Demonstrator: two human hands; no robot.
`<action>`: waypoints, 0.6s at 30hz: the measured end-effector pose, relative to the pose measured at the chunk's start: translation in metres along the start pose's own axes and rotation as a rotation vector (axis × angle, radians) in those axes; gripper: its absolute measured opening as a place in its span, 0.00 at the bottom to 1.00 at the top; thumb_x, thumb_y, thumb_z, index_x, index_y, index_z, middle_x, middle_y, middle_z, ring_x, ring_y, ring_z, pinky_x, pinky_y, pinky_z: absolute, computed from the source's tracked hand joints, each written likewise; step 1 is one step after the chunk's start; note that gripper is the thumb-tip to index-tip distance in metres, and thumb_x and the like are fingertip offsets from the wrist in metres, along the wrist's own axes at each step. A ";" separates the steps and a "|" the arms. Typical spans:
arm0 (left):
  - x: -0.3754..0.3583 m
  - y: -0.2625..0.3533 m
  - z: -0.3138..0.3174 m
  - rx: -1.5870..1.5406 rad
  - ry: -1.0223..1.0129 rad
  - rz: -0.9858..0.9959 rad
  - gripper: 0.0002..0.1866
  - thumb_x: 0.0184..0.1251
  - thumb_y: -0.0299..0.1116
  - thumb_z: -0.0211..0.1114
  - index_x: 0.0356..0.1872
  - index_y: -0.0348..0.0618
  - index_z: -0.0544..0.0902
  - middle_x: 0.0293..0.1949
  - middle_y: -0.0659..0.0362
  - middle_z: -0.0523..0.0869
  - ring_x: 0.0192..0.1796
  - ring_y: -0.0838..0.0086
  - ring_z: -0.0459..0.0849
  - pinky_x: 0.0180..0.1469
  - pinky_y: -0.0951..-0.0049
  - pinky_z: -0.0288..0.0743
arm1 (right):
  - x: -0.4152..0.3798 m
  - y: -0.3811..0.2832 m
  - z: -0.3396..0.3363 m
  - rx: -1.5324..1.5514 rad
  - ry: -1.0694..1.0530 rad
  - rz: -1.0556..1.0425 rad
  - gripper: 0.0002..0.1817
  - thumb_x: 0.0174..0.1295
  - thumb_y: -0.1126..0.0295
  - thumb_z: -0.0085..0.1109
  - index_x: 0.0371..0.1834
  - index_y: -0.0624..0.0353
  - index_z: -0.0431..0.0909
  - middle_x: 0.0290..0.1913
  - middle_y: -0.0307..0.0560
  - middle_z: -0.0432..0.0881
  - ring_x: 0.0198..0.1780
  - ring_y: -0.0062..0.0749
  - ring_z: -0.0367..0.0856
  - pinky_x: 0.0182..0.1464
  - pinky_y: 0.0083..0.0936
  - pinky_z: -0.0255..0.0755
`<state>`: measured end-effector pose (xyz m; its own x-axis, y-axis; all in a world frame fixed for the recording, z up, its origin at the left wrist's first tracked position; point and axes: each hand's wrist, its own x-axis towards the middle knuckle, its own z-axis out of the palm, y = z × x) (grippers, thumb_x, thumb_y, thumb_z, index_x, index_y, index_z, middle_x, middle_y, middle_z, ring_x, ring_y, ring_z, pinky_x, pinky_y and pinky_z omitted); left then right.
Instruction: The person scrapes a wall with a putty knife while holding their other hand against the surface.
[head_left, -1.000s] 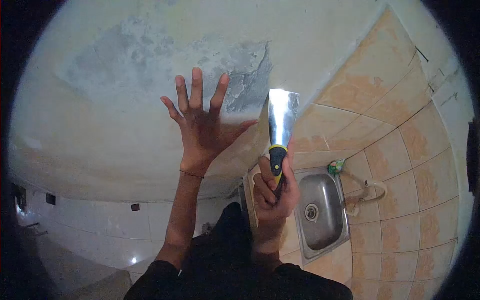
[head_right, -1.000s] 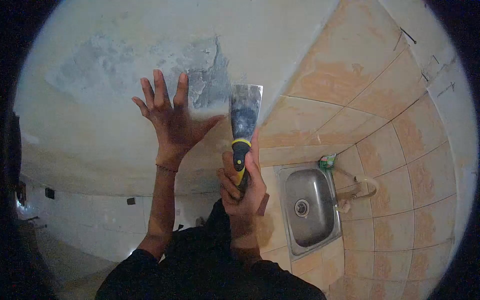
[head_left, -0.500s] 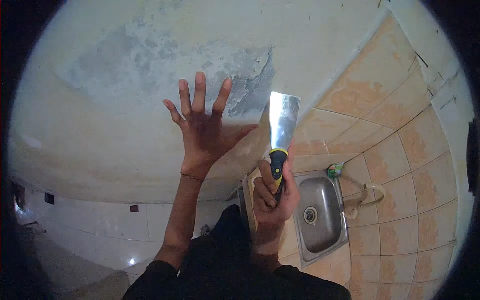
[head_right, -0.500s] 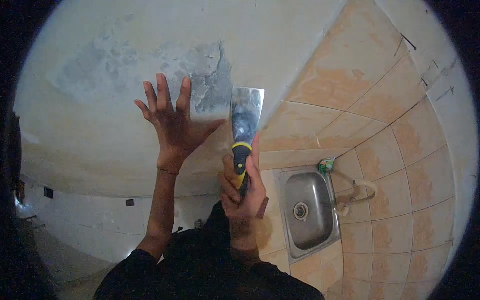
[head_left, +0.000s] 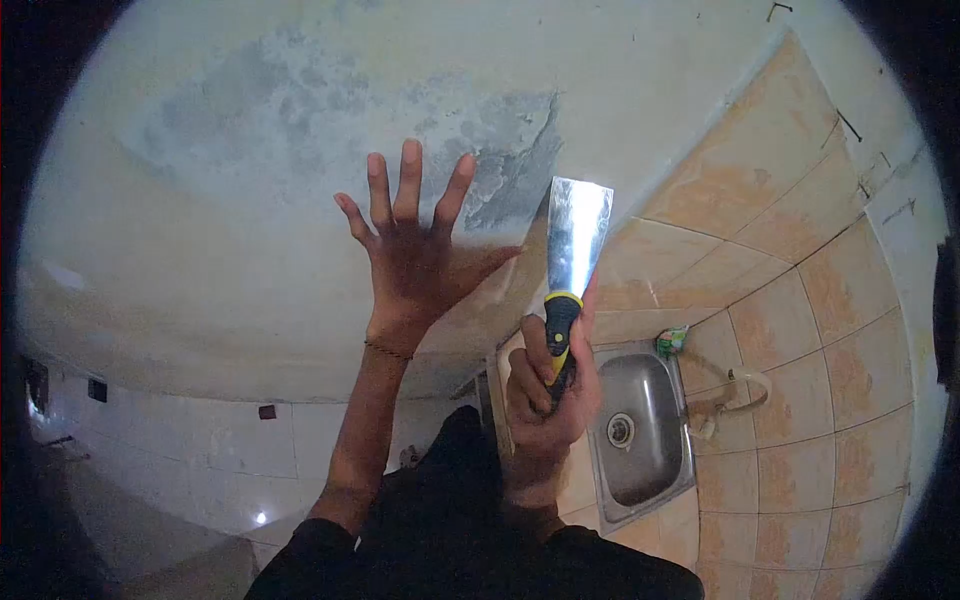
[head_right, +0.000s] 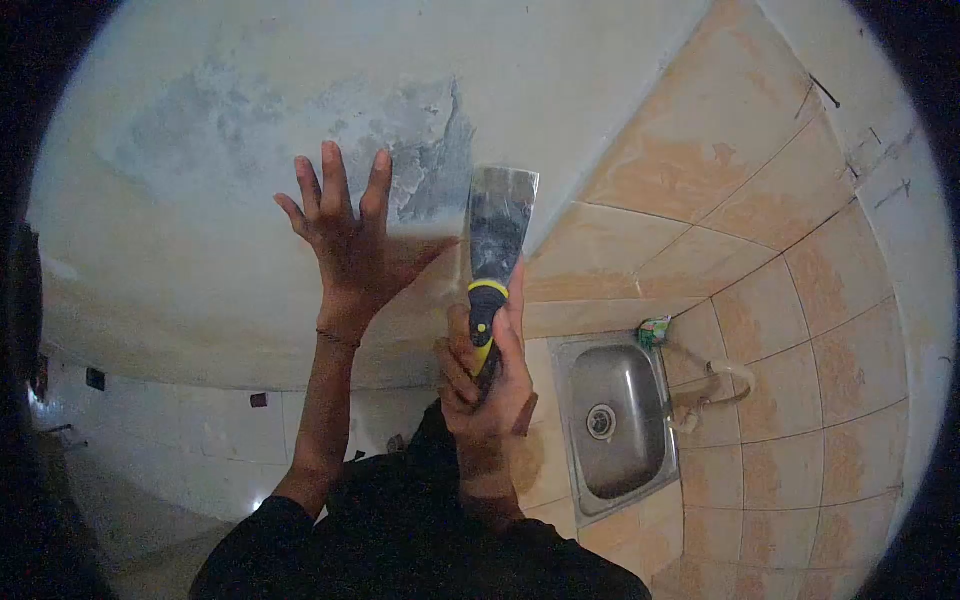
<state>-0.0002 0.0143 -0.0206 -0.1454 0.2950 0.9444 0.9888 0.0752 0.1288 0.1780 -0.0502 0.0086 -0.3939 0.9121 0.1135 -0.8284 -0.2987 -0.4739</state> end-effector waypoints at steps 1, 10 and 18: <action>-0.001 0.001 -0.002 0.001 -0.018 -0.010 0.55 0.50 0.81 0.59 0.78 0.67 0.59 0.80 0.50 0.49 0.82 0.49 0.38 0.75 0.34 0.18 | -0.003 0.001 0.000 -0.004 0.011 -0.001 0.29 0.80 0.61 0.38 0.82 0.36 0.48 0.24 0.38 0.60 0.13 0.14 0.52 0.09 0.10 0.50; 0.000 0.001 -0.001 -0.014 0.002 -0.004 0.51 0.54 0.81 0.56 0.77 0.67 0.61 0.80 0.52 0.51 0.82 0.50 0.40 0.76 0.35 0.18 | -0.004 -0.004 -0.008 0.039 -0.026 0.032 0.31 0.80 0.60 0.38 0.83 0.35 0.44 0.24 0.39 0.62 0.13 0.17 0.54 0.10 0.12 0.53; 0.000 0.000 -0.001 -0.021 0.009 0.007 0.50 0.56 0.79 0.56 0.78 0.67 0.61 0.80 0.52 0.49 0.82 0.49 0.39 0.76 0.35 0.19 | -0.001 0.000 -0.010 0.058 -0.052 -0.007 0.27 0.81 0.64 0.34 0.82 0.39 0.49 0.26 0.40 0.61 0.12 0.14 0.54 0.08 0.09 0.52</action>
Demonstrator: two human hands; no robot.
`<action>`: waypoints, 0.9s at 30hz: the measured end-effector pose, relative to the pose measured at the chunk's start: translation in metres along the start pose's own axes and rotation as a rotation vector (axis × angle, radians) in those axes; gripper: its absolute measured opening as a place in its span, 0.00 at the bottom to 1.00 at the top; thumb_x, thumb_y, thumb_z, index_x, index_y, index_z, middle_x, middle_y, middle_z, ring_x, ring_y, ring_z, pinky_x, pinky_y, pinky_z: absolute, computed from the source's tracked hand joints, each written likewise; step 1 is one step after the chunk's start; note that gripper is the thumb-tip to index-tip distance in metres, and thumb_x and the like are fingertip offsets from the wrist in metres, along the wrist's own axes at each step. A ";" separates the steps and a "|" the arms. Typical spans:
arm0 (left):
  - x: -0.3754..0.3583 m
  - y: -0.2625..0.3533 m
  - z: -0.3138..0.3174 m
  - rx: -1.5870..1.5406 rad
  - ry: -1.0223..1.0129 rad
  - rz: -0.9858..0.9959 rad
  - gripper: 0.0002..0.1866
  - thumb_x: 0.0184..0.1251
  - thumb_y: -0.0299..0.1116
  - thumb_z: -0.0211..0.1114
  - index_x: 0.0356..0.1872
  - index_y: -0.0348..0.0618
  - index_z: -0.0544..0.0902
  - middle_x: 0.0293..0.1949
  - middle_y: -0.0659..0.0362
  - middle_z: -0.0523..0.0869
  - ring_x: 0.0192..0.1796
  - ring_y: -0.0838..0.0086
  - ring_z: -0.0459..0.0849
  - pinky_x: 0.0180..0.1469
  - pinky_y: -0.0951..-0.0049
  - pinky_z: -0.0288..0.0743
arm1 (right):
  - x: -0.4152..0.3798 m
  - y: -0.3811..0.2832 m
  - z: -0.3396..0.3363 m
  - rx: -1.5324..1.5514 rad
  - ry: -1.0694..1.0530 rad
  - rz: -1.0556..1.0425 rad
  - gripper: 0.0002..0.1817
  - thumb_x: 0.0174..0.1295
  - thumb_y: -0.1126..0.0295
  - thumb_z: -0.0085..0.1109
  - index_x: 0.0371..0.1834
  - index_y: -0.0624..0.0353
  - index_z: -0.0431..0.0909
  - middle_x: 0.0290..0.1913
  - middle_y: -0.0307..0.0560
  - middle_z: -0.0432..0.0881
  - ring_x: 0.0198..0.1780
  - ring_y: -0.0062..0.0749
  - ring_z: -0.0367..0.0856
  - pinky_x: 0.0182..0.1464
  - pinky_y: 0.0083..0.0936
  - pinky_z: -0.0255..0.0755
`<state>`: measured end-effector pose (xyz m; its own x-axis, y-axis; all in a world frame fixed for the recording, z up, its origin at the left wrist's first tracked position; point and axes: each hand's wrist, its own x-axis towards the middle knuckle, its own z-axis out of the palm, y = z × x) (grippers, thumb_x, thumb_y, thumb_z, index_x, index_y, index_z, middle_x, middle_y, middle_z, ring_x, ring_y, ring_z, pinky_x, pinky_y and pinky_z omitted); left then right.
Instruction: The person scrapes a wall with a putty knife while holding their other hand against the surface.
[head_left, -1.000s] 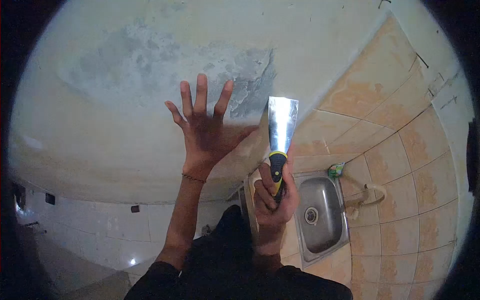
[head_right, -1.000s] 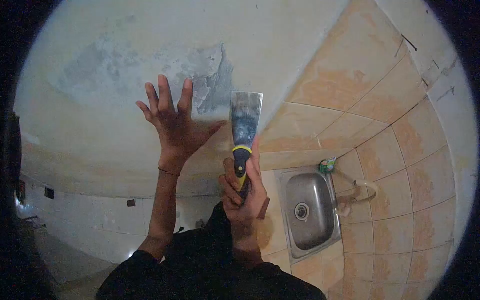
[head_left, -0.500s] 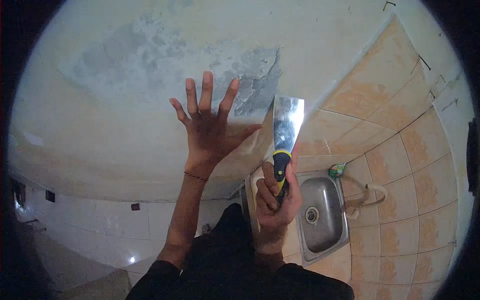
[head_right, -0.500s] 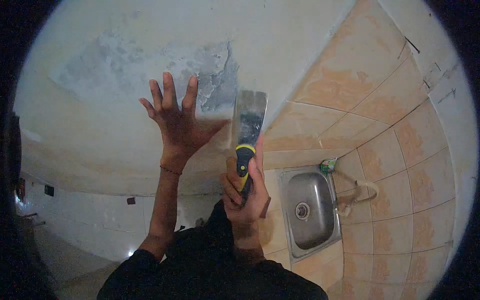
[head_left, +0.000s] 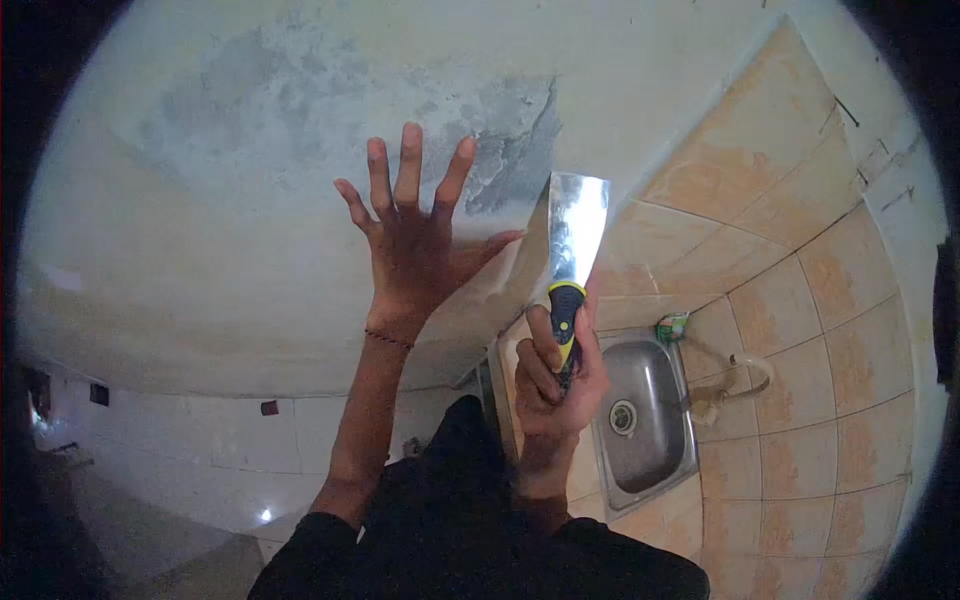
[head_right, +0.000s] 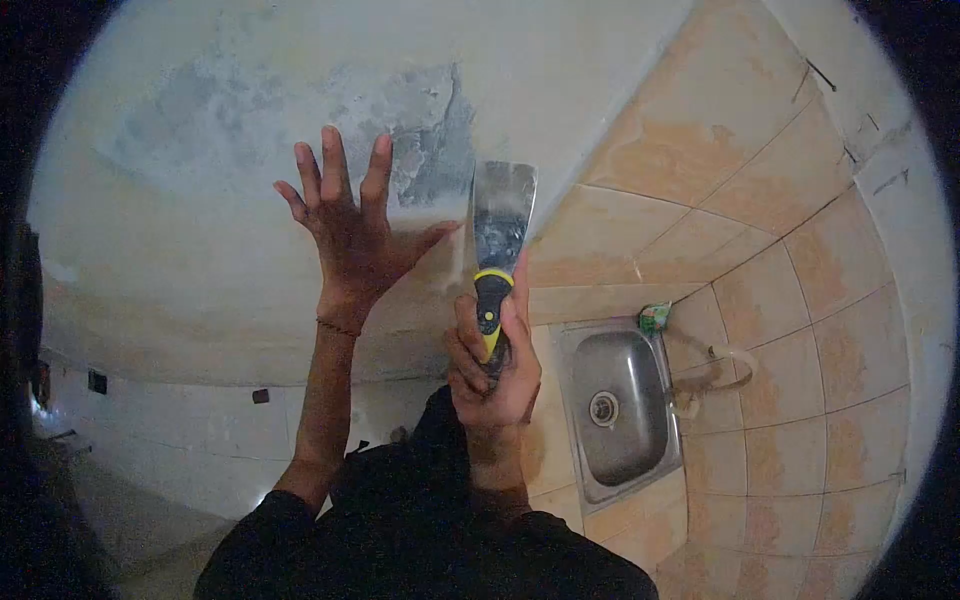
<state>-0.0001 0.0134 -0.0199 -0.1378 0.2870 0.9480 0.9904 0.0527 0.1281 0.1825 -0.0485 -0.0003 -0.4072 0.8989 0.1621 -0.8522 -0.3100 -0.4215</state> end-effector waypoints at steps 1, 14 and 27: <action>0.000 0.000 -0.001 0.000 -0.007 -0.003 0.51 0.55 0.79 0.56 0.78 0.67 0.61 0.80 0.52 0.49 0.82 0.49 0.39 0.76 0.35 0.19 | 0.000 -0.002 -0.002 0.010 -0.007 0.009 0.27 0.81 0.64 0.34 0.82 0.39 0.49 0.26 0.40 0.61 0.12 0.15 0.54 0.08 0.09 0.51; 0.001 -0.001 -0.003 -0.001 -0.037 0.017 0.59 0.48 0.78 0.65 0.80 0.62 0.54 0.80 0.47 0.45 0.82 0.43 0.35 0.74 0.30 0.20 | 0.002 0.000 -0.004 0.052 -0.010 0.066 0.29 0.80 0.61 0.37 0.83 0.33 0.46 0.24 0.37 0.61 0.14 0.14 0.54 0.10 0.11 0.54; 0.000 0.000 -0.001 0.019 -0.006 0.011 0.56 0.50 0.79 0.61 0.79 0.67 0.56 0.80 0.50 0.48 0.82 0.47 0.37 0.75 0.34 0.17 | 0.000 0.000 -0.002 0.154 0.001 0.088 0.25 0.82 0.62 0.35 0.80 0.36 0.53 0.25 0.38 0.60 0.13 0.13 0.54 0.09 0.09 0.52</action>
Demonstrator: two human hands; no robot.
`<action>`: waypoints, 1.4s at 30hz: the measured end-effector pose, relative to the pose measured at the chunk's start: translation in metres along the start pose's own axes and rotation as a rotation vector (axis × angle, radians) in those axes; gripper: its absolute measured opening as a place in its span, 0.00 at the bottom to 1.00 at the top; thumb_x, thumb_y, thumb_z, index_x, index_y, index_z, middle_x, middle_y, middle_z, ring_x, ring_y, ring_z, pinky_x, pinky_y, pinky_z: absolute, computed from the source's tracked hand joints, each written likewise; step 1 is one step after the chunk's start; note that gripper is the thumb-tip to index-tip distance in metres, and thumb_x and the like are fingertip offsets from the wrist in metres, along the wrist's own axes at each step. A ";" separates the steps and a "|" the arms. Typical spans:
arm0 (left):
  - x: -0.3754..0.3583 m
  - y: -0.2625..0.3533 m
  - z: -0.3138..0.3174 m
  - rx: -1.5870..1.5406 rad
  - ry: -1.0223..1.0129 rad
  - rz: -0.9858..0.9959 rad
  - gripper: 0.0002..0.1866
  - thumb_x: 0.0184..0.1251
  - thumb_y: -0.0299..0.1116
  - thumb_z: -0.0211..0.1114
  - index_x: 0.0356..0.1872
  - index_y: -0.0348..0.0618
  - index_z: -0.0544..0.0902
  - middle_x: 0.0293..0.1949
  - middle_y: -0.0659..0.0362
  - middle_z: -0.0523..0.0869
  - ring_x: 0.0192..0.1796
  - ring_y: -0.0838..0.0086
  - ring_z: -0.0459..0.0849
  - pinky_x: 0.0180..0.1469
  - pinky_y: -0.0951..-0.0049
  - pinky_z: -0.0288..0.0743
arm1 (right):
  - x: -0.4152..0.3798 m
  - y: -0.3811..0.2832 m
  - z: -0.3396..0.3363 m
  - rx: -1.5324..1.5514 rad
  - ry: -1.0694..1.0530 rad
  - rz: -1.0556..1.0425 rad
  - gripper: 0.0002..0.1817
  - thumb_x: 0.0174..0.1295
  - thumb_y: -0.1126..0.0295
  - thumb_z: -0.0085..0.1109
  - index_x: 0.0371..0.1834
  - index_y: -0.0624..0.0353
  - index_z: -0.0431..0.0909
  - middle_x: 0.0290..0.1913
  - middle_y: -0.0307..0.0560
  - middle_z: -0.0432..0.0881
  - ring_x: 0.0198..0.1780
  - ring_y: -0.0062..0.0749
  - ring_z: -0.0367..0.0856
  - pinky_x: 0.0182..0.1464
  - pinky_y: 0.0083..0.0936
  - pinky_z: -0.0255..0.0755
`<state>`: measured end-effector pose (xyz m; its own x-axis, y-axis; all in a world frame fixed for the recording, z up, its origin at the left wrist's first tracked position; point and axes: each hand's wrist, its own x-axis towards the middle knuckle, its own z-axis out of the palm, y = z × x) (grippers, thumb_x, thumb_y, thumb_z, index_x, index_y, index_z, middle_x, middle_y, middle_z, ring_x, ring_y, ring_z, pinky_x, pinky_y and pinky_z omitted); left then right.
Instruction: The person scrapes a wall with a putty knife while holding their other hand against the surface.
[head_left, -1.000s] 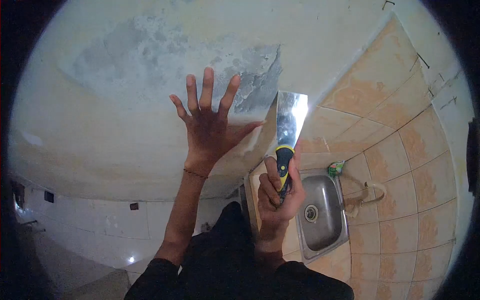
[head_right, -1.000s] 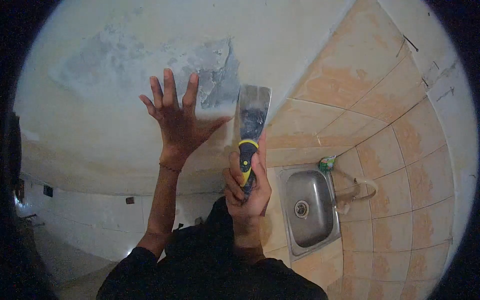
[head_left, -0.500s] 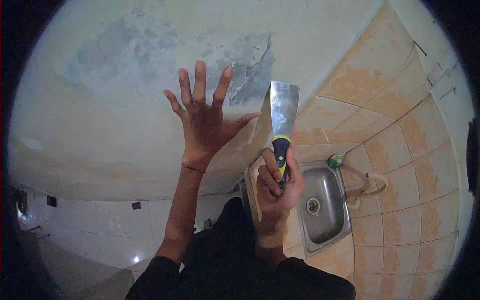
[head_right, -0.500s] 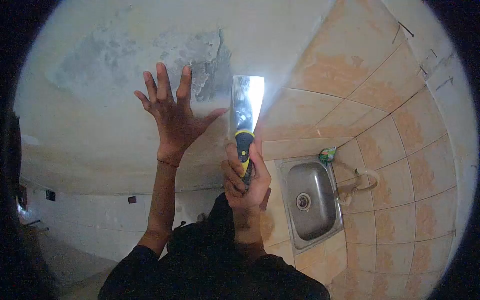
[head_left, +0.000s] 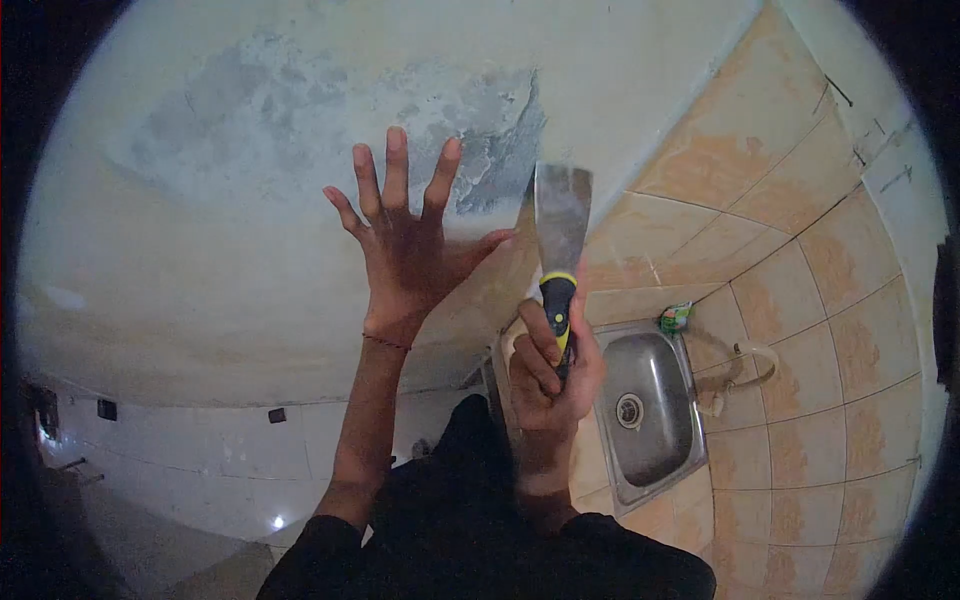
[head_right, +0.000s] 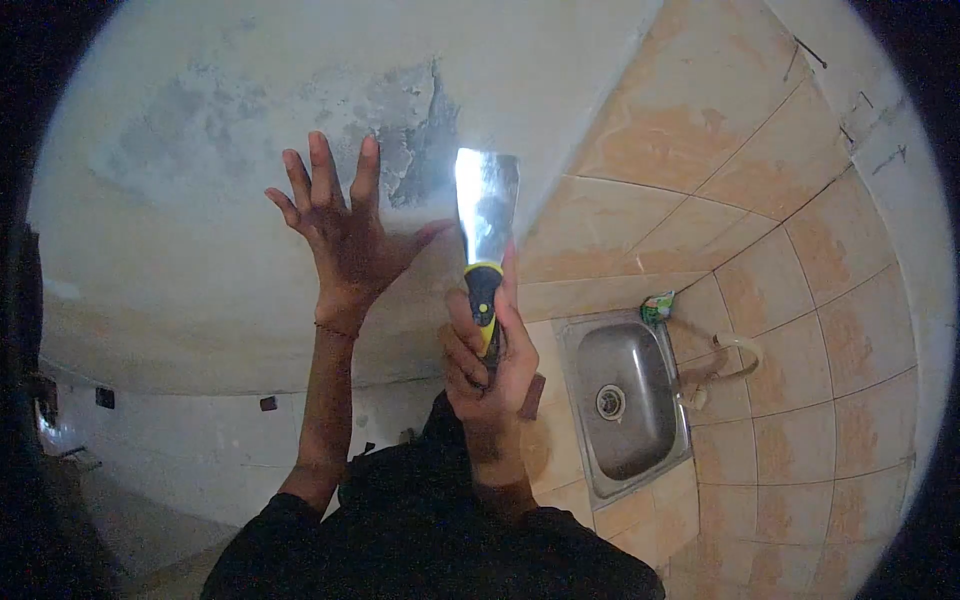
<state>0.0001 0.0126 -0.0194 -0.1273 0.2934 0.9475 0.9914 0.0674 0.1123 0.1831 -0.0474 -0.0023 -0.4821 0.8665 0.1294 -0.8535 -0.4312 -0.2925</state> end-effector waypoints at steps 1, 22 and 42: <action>-0.001 0.001 0.000 -0.008 -0.001 -0.005 0.56 0.50 0.79 0.62 0.79 0.67 0.56 0.80 0.50 0.48 0.82 0.47 0.37 0.75 0.34 0.17 | 0.002 0.001 0.005 0.000 0.000 -0.009 0.25 0.82 0.62 0.35 0.79 0.36 0.53 0.25 0.38 0.60 0.13 0.13 0.54 0.09 0.09 0.52; 0.001 -0.002 0.002 -0.066 -0.002 0.005 0.58 0.47 0.78 0.66 0.79 0.68 0.56 0.81 0.49 0.44 0.82 0.46 0.34 0.74 0.32 0.16 | 0.004 -0.008 -0.007 0.099 -0.063 0.023 0.26 0.82 0.62 0.31 0.81 0.37 0.50 0.26 0.41 0.61 0.13 0.15 0.55 0.09 0.10 0.52; -0.001 -0.002 0.003 -0.065 0.000 0.004 0.58 0.47 0.77 0.67 0.79 0.67 0.56 0.81 0.47 0.44 0.82 0.45 0.32 0.73 0.30 0.17 | 0.015 -0.003 -0.005 -0.100 -0.146 -0.095 0.25 0.82 0.59 0.33 0.80 0.41 0.54 0.26 0.39 0.63 0.13 0.15 0.55 0.11 0.10 0.51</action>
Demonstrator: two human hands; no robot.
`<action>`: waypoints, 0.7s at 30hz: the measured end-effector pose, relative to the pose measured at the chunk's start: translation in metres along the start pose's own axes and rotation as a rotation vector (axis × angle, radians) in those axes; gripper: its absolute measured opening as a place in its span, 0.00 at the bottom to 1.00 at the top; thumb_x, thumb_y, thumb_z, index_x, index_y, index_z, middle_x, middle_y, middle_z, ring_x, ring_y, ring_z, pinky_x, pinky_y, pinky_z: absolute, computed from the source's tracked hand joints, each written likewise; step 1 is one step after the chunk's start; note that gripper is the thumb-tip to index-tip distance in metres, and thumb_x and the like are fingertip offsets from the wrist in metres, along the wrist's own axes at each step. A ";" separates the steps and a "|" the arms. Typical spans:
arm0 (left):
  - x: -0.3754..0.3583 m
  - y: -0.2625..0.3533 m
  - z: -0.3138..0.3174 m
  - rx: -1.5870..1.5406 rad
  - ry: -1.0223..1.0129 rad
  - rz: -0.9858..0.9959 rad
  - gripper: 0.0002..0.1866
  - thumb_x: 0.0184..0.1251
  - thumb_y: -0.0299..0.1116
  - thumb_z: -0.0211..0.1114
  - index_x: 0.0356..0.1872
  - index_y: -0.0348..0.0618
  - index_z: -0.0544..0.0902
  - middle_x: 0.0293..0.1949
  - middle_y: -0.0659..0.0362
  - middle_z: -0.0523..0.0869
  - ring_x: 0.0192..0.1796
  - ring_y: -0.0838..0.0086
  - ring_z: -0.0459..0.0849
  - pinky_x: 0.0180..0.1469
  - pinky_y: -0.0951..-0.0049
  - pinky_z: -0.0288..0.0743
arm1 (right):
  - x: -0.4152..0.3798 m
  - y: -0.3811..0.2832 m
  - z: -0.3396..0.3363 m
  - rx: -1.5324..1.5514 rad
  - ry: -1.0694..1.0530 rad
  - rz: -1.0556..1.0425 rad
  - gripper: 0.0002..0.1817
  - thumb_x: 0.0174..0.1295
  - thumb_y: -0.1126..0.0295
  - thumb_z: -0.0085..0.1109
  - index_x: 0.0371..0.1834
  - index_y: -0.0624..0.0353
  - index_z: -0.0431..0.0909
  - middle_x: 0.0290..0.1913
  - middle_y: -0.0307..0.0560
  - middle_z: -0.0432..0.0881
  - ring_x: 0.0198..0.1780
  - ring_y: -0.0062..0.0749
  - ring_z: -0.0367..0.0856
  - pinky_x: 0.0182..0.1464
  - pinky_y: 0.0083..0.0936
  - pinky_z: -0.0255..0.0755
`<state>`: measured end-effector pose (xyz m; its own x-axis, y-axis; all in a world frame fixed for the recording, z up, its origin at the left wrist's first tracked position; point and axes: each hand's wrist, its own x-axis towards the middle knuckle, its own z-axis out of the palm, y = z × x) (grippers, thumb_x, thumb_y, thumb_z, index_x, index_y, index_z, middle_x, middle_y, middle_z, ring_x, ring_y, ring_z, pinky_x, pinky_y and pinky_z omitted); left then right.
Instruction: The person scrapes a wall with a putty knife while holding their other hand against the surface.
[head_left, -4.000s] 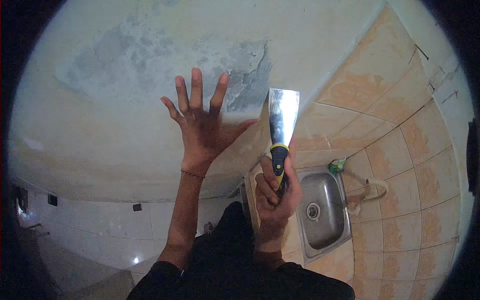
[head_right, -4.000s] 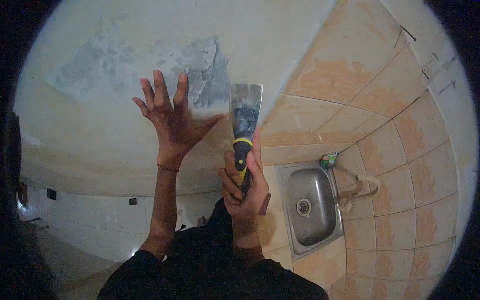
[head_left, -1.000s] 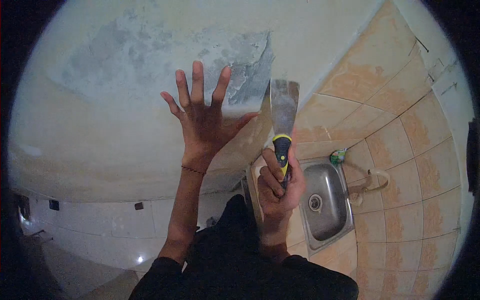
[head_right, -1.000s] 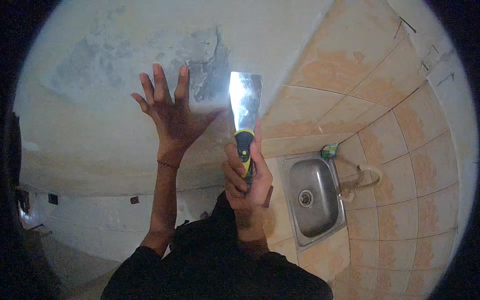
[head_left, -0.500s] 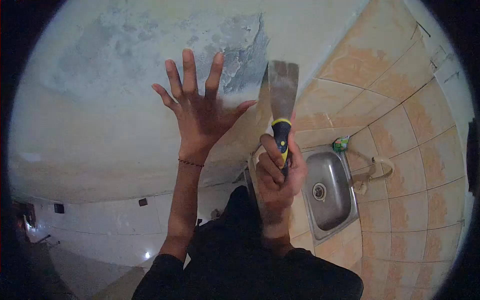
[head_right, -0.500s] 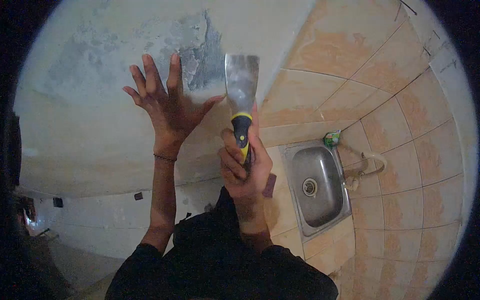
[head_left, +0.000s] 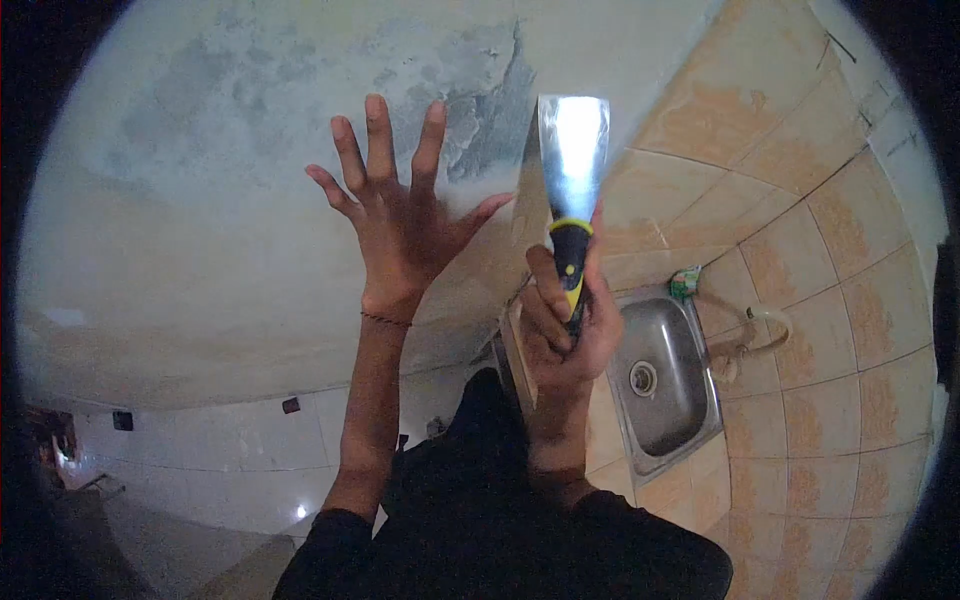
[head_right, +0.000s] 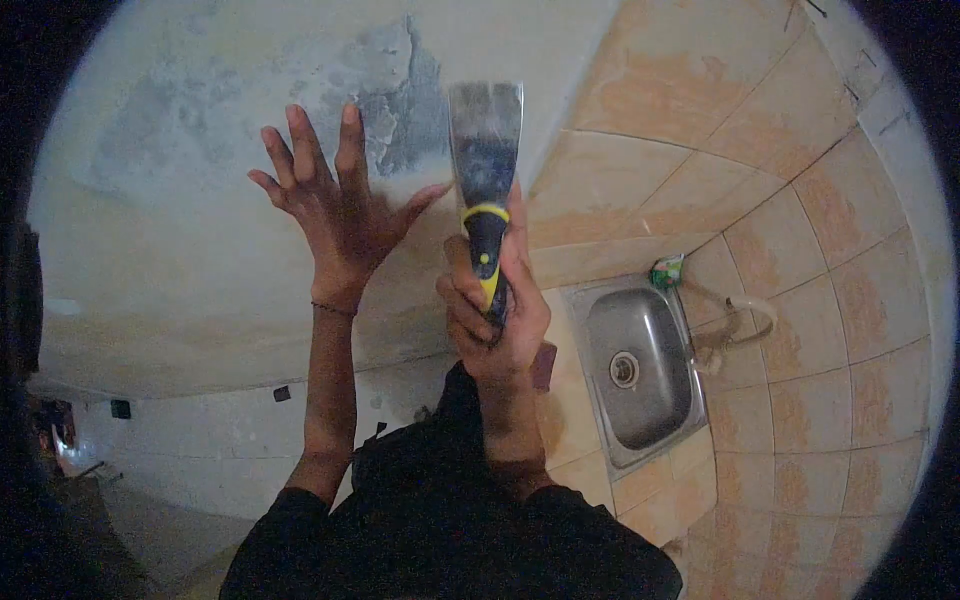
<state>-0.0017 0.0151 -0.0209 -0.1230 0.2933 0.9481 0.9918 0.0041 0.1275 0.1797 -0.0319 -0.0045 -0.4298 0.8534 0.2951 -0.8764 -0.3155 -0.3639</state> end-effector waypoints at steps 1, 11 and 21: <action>-0.001 0.000 0.000 0.017 0.002 0.016 0.59 0.47 0.77 0.67 0.79 0.64 0.56 0.81 0.46 0.44 0.82 0.44 0.33 0.73 0.30 0.18 | -0.001 -0.002 0.006 -0.095 0.021 -0.058 0.25 0.82 0.58 0.34 0.80 0.42 0.54 0.27 0.40 0.65 0.14 0.15 0.56 0.12 0.10 0.52; -0.001 -0.002 0.000 0.065 -0.009 0.058 0.62 0.48 0.77 0.66 0.81 0.57 0.54 0.81 0.44 0.43 0.82 0.44 0.30 0.75 0.34 0.16 | 0.009 0.003 -0.012 -1.849 0.099 -0.665 0.23 0.71 0.76 0.54 0.68 0.49 0.77 0.47 0.53 0.83 0.46 0.48 0.84 0.48 0.36 0.77; 0.000 0.000 0.000 0.046 -0.013 0.030 0.60 0.48 0.77 0.66 0.81 0.65 0.52 0.82 0.48 0.41 0.83 0.46 0.32 0.76 0.34 0.17 | 0.001 -0.017 -0.005 -1.712 0.077 -0.597 0.26 0.67 0.74 0.60 0.70 0.52 0.74 0.51 0.54 0.84 0.46 0.40 0.85 0.50 0.31 0.77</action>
<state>-0.0021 0.0151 -0.0212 -0.0932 0.3068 0.9472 0.9956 0.0388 0.0854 0.1950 -0.0244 -0.0023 -0.1227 0.7103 0.6931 0.2971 0.6926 -0.6573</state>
